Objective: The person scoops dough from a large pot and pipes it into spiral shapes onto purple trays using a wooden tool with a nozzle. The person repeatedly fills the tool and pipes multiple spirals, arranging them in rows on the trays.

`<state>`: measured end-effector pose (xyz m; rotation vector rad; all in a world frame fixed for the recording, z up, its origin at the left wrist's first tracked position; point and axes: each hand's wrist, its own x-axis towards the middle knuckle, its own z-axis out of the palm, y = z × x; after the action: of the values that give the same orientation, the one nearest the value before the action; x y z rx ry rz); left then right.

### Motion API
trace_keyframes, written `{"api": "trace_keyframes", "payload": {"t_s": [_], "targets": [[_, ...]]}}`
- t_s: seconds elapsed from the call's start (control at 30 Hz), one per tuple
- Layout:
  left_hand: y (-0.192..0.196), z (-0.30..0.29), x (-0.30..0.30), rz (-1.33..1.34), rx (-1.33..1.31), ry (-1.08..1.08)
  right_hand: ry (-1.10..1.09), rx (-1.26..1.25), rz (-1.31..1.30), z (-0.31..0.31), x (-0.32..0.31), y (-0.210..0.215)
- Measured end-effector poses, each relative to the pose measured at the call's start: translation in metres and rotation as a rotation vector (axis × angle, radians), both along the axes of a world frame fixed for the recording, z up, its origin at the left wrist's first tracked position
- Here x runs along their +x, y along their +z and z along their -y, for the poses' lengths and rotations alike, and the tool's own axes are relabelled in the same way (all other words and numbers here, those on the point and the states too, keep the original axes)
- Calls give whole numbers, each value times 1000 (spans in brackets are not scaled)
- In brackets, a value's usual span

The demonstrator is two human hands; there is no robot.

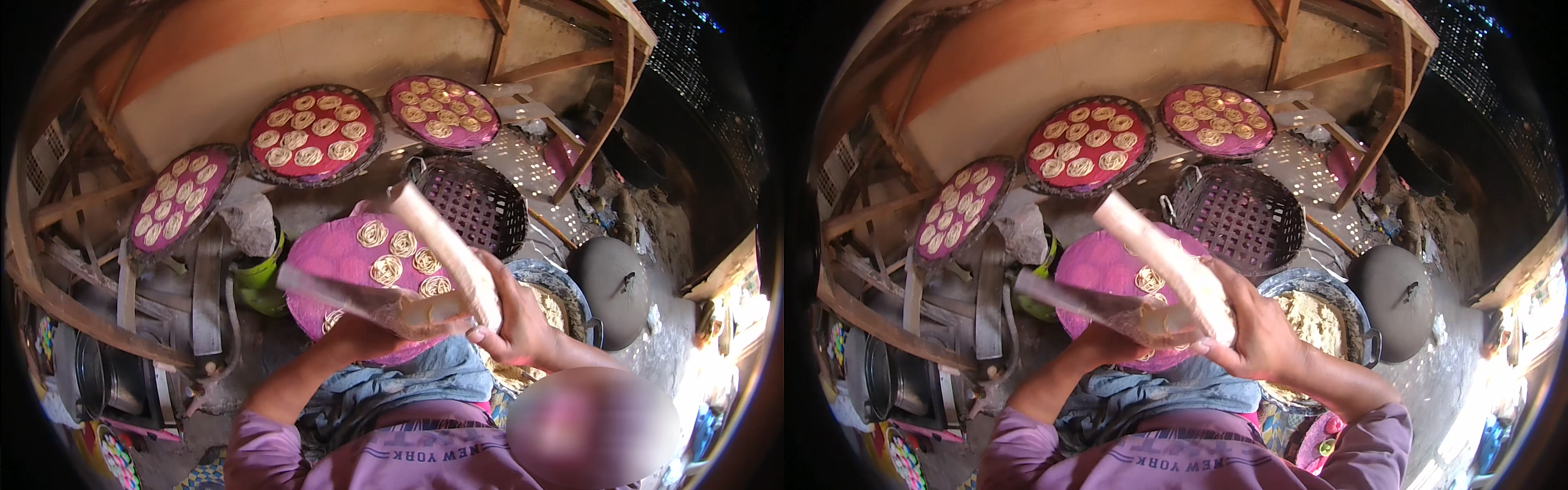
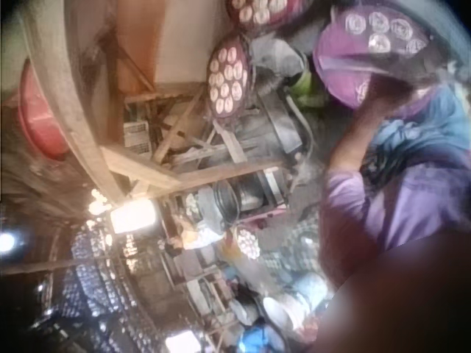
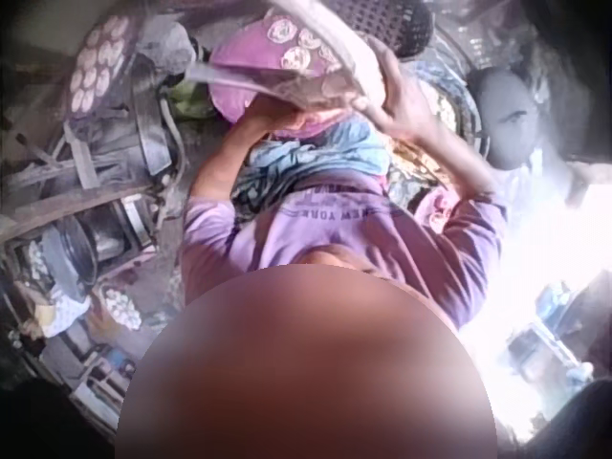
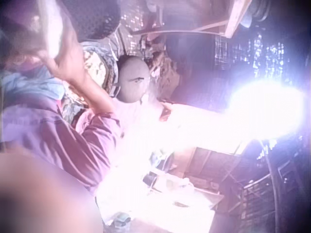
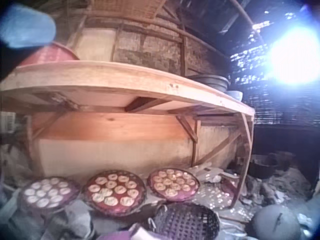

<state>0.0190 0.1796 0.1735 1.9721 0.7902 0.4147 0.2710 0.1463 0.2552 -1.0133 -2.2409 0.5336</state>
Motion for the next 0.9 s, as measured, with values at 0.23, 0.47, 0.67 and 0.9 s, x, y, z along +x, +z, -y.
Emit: {"api": "trace_keyframes", "payload": {"t_s": [0.23,0.47,0.67,0.9], "targets": [[-36,25,22,170,62,-145,3,-505,265,9,-24,-29],[44,-20,-51,484,-1,50,593,-1497,-292,-46,11,-17],[84,-105,-92,1564,-494,70,596,-1692,-423,-94,-19,-21],[-63,-173,-98,2013,-573,-135,186,-1454,11,-137,-63,-42]]}}
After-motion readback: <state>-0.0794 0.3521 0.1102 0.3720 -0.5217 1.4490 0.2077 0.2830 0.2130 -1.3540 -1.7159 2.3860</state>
